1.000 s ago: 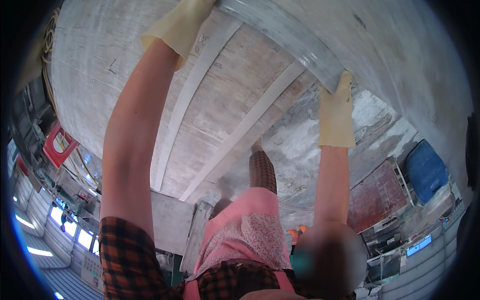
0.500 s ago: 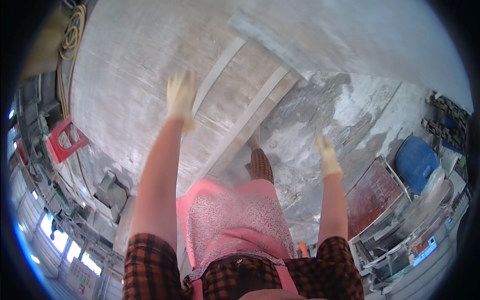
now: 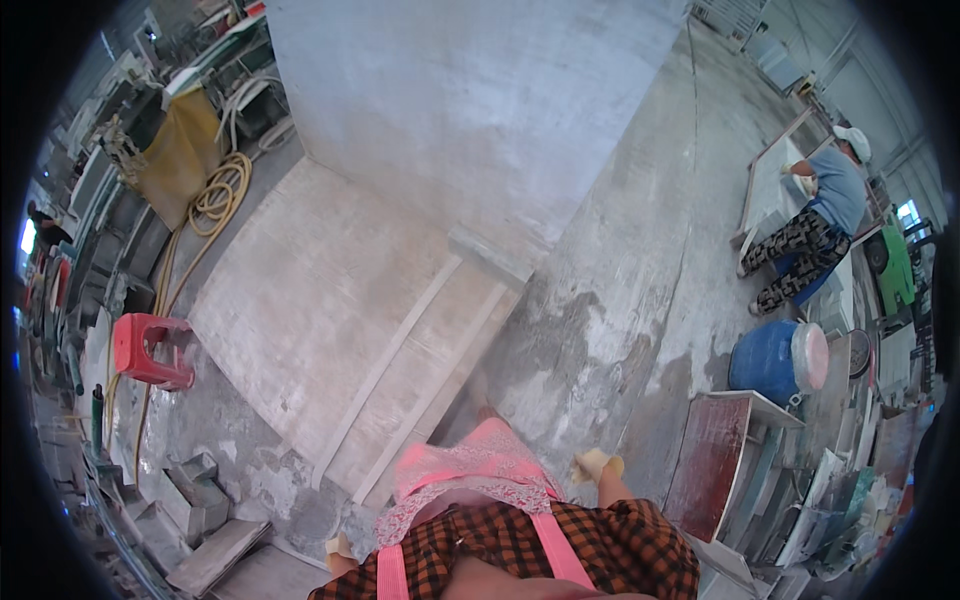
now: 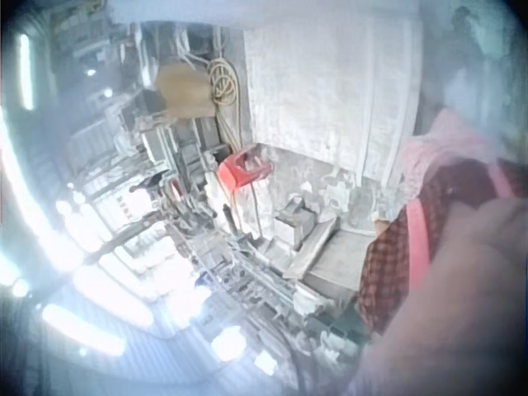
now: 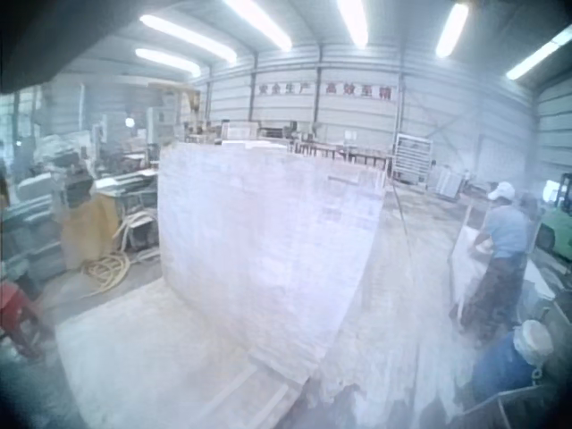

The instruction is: The person operates a control panel, then repeatedly picks up thin translucent sheets from a conveyor, aligns them, and places them onto a stack on the floor. The person wears gloves and handles the sheets one at a time.

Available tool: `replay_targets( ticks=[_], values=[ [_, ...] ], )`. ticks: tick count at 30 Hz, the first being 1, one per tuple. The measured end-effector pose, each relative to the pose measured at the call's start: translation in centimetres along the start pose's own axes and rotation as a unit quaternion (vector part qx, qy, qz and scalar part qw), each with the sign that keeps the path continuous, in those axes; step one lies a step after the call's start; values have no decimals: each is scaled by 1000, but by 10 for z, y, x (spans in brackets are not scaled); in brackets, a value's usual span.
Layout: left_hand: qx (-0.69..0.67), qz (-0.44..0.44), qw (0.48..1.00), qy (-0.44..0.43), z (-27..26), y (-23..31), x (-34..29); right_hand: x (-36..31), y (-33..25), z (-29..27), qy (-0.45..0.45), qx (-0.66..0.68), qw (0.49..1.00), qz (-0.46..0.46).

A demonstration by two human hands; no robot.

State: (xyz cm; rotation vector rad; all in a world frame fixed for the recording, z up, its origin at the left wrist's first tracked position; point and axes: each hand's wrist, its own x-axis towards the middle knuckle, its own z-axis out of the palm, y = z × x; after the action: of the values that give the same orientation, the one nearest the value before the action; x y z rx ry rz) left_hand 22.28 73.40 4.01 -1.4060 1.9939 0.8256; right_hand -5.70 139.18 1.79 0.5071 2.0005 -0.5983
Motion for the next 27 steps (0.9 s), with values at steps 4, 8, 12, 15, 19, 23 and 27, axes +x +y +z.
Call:
replay_targets(
  ticks=[4,8,12,15,19,23,27],
  values=[
    [58,46,997,16,9,31,-11,21,-51,-49,24,32,988,-148],
    [-377,151,906,117,-12,117,-57,-14,-113,-97,109,-9,979,-173],
    [-403,211,883,117,-43,155,-100,-40,-146,-124,153,47,965,-209],
    [-463,135,863,151,-20,118,-116,-37,-148,-147,43,191,955,-221],
    [-358,3,920,158,58,30,-113,-20,-124,-179,43,169,961,-213],
    [-123,-21,986,111,156,-28,-130,-5,-73,-209,39,187,966,-172],
    [-288,-51,946,141,191,-18,-183,14,-27,-239,7,132,989,-62]
  ],
)
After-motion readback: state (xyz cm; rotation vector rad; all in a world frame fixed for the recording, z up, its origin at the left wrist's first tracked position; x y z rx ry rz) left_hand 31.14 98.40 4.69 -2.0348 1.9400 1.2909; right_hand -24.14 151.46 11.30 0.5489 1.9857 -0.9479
